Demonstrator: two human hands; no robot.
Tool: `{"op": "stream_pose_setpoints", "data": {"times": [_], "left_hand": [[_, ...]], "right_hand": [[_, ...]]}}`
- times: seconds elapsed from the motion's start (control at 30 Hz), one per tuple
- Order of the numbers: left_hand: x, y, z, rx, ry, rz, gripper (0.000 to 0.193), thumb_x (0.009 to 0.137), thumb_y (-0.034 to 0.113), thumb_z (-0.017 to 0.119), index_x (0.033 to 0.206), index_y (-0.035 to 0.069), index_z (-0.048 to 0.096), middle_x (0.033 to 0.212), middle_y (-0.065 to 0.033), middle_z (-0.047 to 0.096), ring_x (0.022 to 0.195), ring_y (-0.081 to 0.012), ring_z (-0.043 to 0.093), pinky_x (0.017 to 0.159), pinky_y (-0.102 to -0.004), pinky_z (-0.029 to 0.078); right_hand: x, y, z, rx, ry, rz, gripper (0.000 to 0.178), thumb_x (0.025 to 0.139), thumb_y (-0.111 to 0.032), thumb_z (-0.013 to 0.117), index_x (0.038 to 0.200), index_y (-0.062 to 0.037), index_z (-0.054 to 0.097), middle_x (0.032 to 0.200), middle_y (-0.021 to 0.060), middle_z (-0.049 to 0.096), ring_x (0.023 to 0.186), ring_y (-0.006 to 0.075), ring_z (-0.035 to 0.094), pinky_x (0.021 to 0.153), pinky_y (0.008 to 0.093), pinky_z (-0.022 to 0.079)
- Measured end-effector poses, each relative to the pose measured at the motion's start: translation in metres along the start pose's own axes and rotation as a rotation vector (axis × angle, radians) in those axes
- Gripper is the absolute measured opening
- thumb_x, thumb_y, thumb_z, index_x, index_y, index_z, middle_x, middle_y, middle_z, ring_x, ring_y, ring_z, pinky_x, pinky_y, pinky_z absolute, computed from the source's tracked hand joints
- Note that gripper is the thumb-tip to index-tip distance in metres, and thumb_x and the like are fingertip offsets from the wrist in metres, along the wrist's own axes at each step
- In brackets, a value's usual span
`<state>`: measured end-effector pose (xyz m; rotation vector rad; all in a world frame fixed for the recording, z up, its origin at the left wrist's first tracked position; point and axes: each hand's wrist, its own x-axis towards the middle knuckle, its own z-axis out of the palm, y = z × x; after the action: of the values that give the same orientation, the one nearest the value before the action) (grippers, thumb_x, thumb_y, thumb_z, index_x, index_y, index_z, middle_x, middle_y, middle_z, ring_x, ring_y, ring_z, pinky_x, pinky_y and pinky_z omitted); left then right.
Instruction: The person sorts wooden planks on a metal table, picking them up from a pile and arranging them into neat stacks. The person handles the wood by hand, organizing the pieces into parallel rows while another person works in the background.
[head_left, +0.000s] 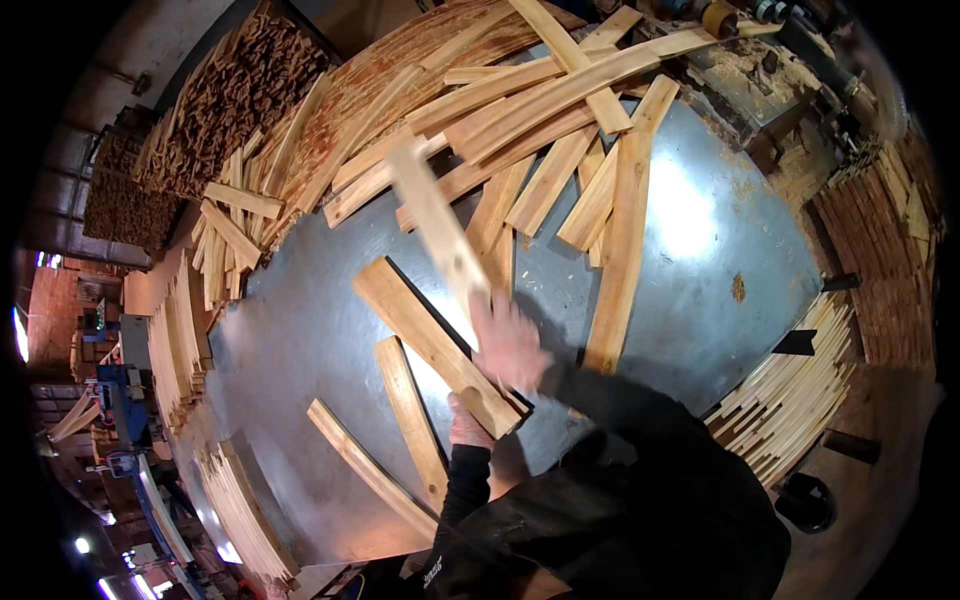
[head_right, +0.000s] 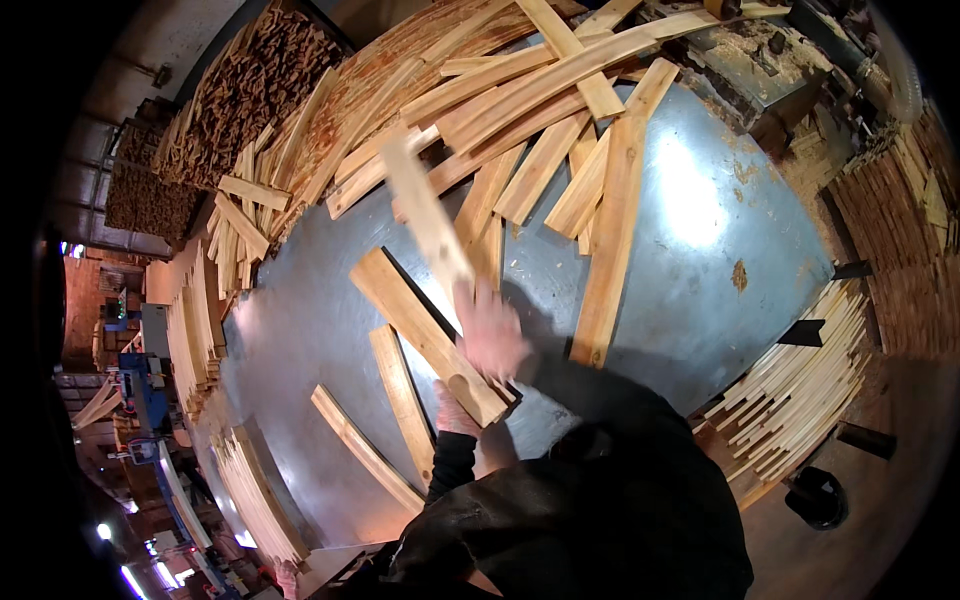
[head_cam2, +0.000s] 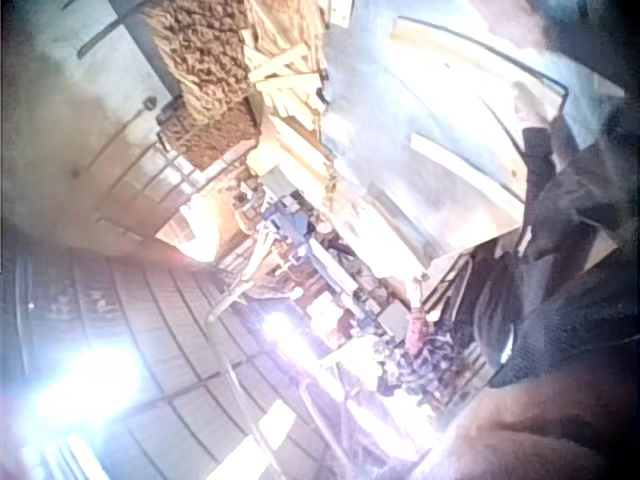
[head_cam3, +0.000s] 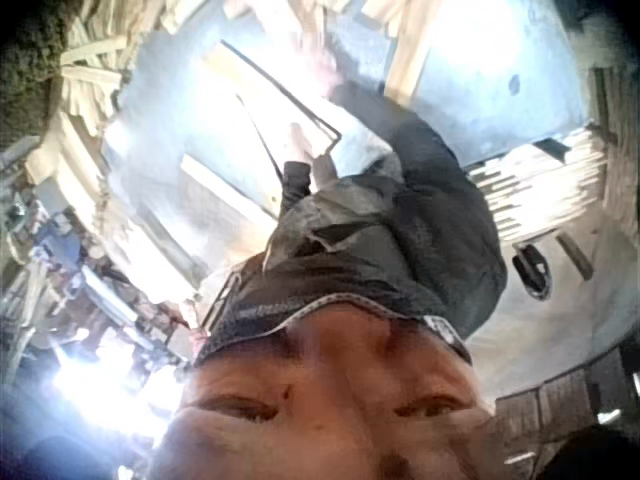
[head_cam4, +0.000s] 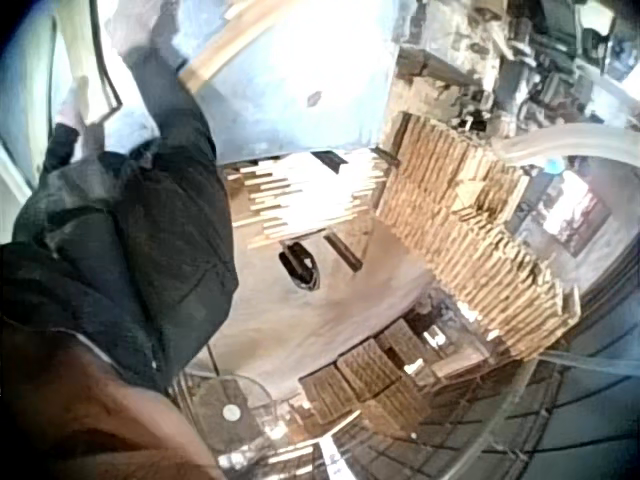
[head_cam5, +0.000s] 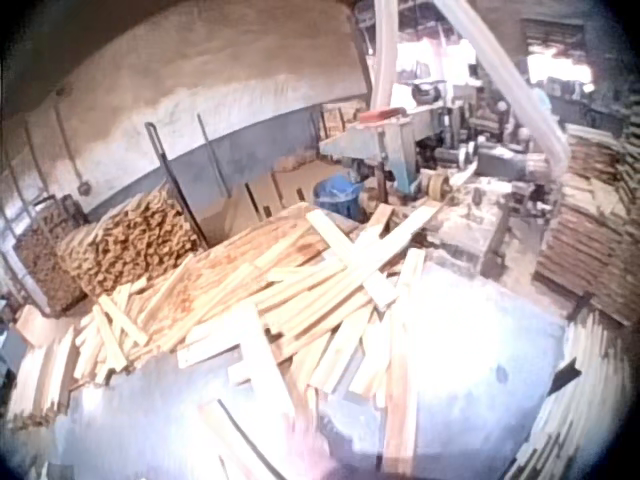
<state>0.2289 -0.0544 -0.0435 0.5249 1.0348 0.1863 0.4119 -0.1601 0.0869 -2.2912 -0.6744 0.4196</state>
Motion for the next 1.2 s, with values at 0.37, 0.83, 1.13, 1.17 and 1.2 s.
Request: {"op": "stream_pose_setpoints", "data": {"times": [0.37, 0.83, 1.13, 1.17, 1.2], "left_hand": [[-0.011, -0.003, 0.049, 1.219, 0.252, 0.199, 0.058, 0.080, 0.041, 0.073, 0.121, 0.003, 0.061, 0.099, -0.0078, 0.068, 0.089, -0.0212, 0.063, 0.077, -0.0337, 0.050], [0.008, -0.020, 0.006, 1.555, 0.196, 0.405, 0.051, 0.082, 0.040, 0.073, 0.120, 0.008, 0.064, 0.104, -0.0097, 0.070, 0.097, -0.0214, 0.065, 0.083, -0.0332, 0.050], [-0.004, -0.033, 0.004, 0.643, 0.132, 0.360, 0.044, 0.089, 0.032, 0.065, 0.120, 0.001, 0.062, 0.103, -0.0118, 0.072, 0.094, -0.0225, 0.068, 0.083, -0.0367, 0.054], [-0.002, -0.030, 0.018, 0.861, 0.207, 0.331, 0.046, 0.088, 0.032, 0.067, 0.119, -0.001, 0.062, 0.105, -0.0118, 0.071, 0.094, -0.0221, 0.068, 0.084, -0.0361, 0.054], [-0.007, -0.025, 0.021, 0.876, 0.228, 0.298, 0.048, 0.086, 0.033, 0.068, 0.119, -0.001, 0.062, 0.106, -0.0121, 0.071, 0.094, -0.0221, 0.067, 0.085, -0.0357, 0.053]], "right_hand": [[-0.016, 0.149, -0.049, 0.000, 0.486, 0.584, 0.101, 0.072, -0.022, 0.073, 0.154, -0.0062, 0.017, 0.148, 0.0277, 0.032, 0.133, 0.0455, 0.040, 0.110, 0.0496, 0.036], [0.299, 0.072, -0.106, -0.739, -0.166, -0.400, 0.099, 0.072, -0.027, 0.081, 0.153, -0.0130, 0.024, 0.132, 0.0203, 0.054, 0.125, 0.0332, 0.052, 0.101, 0.0547, 0.040], [0.227, 0.056, -0.024, -0.323, -0.118, -0.329, 0.071, 0.073, -0.008, 0.066, 0.138, -0.0031, 0.037, 0.091, 0.0267, 0.067, 0.087, 0.0402, 0.067, 0.076, 0.0495, 0.053], [0.228, 0.081, -0.035, -0.261, -0.292, -0.352, 0.078, 0.072, -0.017, 0.068, 0.141, 0.0005, 0.034, 0.087, 0.0255, 0.067, 0.088, 0.0365, 0.068, 0.076, 0.0481, 0.052], [0.205, 0.064, -0.057, -0.124, -0.579, -0.194, 0.085, 0.071, -0.024, 0.070, 0.143, 0.0004, 0.034, 0.087, 0.0215, 0.067, 0.080, 0.0312, 0.067, 0.071, 0.0437, 0.052]]}}
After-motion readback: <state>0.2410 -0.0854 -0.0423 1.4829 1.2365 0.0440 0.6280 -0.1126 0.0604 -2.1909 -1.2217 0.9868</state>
